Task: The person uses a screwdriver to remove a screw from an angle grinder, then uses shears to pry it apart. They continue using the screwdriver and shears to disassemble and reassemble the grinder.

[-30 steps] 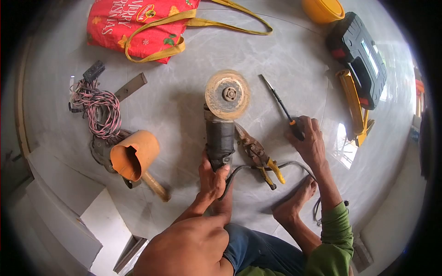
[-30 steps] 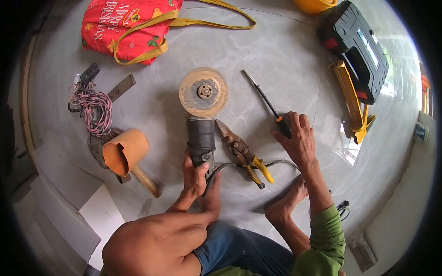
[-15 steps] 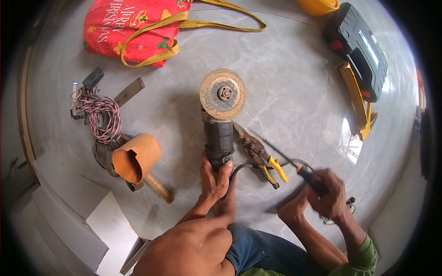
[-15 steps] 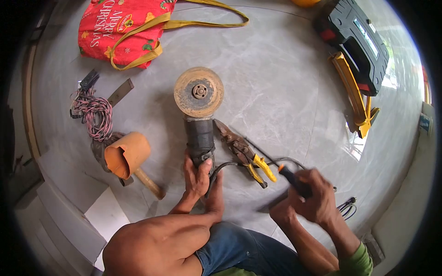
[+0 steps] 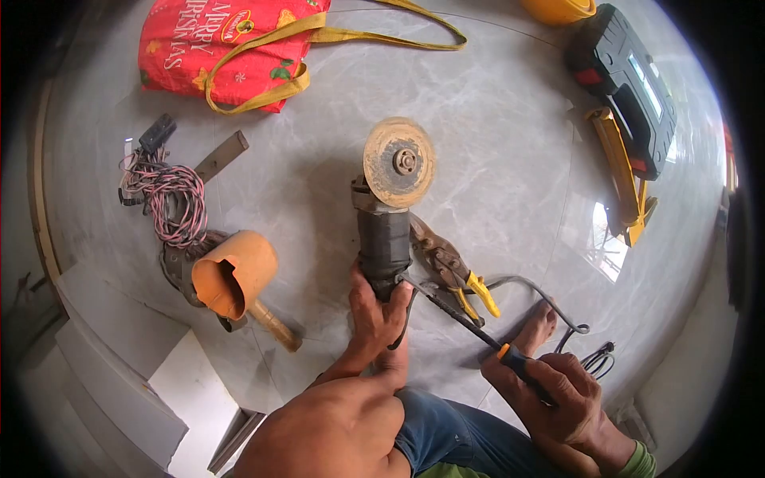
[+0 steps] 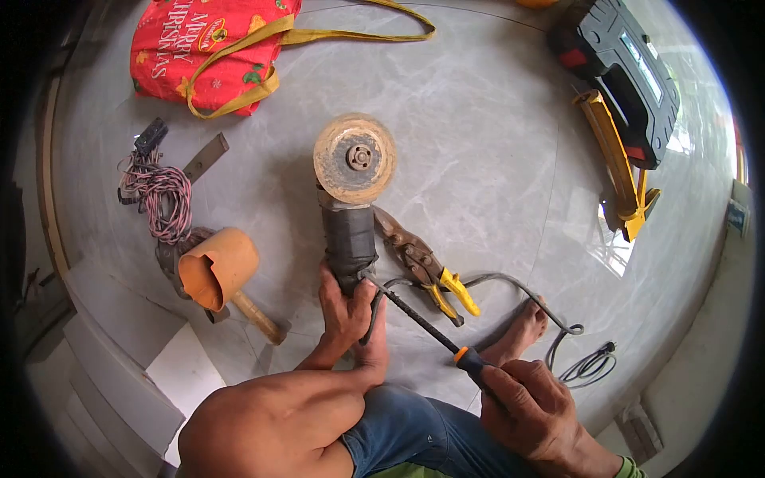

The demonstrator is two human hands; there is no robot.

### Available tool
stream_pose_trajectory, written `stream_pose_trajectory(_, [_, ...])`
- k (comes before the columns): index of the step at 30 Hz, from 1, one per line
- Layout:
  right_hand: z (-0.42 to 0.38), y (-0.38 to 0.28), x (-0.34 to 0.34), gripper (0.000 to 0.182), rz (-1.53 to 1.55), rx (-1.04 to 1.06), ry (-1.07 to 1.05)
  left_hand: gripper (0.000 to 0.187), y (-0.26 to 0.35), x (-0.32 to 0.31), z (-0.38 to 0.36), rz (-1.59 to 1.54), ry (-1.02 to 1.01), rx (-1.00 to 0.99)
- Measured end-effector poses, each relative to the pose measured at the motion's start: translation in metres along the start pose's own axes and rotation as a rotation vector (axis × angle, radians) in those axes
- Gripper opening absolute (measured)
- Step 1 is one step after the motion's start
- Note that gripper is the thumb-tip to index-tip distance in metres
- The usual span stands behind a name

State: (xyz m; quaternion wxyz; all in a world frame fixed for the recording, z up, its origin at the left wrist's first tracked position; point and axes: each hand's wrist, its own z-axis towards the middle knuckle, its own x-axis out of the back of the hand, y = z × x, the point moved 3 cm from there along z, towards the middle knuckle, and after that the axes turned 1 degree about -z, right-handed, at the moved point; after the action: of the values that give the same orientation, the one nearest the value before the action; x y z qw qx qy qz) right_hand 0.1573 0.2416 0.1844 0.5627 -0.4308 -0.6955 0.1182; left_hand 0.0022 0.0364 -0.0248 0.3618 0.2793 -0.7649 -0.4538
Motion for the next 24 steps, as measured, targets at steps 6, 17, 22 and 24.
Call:
stream_pose_trajectory(6, [0.009, -0.007, 0.004, 0.046, -0.094, 0.066, -0.019, 0.076, -0.005, 0.0, -0.002, 0.099, 0.001, 0.045])
stream_pose_trajectory(17, [0.028, -0.017, 0.014, 0.041, -0.105, 0.062, -0.065, 0.077, -0.009, 0.001, -0.004, 0.037, -0.062, 0.165])
stream_pose_trajectory(22, [0.045, -0.024, 0.026, 0.04, -0.114, 0.112, -0.132, 0.077, 0.001, 0.002, -0.001, -0.009, -0.065, 0.191])
stream_pose_trajectory(24, [0.051, -0.026, 0.029, 0.041, -0.134, 0.142, -0.16, 0.077, 0.001, 0.002, 0.0, -0.072, -0.069, 0.222])
